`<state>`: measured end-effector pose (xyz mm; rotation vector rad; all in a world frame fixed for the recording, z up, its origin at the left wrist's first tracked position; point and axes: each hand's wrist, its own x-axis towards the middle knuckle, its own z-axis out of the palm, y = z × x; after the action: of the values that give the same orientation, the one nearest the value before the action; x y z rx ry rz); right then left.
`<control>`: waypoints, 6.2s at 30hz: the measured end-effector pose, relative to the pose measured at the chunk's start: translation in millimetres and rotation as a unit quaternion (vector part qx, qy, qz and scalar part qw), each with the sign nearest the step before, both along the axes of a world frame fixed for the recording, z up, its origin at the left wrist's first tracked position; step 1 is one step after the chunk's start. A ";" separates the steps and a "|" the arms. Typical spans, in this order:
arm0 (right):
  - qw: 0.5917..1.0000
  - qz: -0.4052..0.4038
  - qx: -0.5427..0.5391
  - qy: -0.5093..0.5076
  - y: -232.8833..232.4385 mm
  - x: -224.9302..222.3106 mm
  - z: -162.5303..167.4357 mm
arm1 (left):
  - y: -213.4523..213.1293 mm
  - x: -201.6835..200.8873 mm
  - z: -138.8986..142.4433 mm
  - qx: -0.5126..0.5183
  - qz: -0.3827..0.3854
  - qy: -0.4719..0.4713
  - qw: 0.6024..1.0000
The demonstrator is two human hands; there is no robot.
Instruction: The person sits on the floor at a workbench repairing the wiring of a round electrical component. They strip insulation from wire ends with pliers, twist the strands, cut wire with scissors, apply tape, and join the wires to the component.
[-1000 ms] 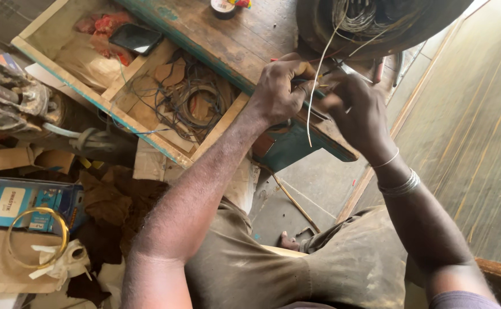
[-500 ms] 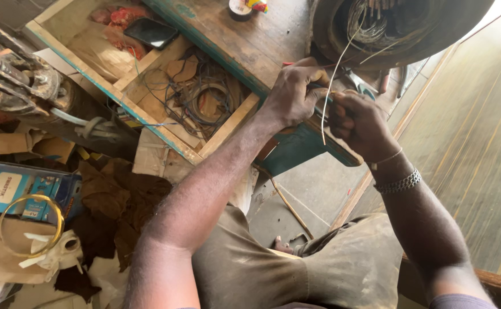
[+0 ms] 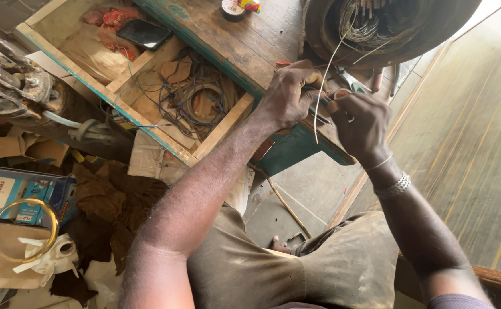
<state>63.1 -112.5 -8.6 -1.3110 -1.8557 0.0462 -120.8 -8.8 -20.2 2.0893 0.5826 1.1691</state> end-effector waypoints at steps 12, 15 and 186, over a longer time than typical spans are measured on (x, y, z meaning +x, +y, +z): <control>0.991 -0.027 0.080 -0.101 -6.7 -10.5 15.8 | 8.2 -0.8 -2.6 -0.024 -0.015 -0.010 1.000; 0.963 -0.033 0.159 -0.217 -9.6 -15.7 30.4 | 4.5 0.6 -1.8 -0.021 -0.017 0.000 1.000; 0.974 -0.072 0.126 0.172 -11.1 -23.0 -12.8 | -0.8 18.0 57.8 -0.033 -0.063 -0.216 0.974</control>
<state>40.0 -123.7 -21.4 -1.1725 -1.4201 -0.0358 -102.8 -9.6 37.6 1.7120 0.2737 1.4511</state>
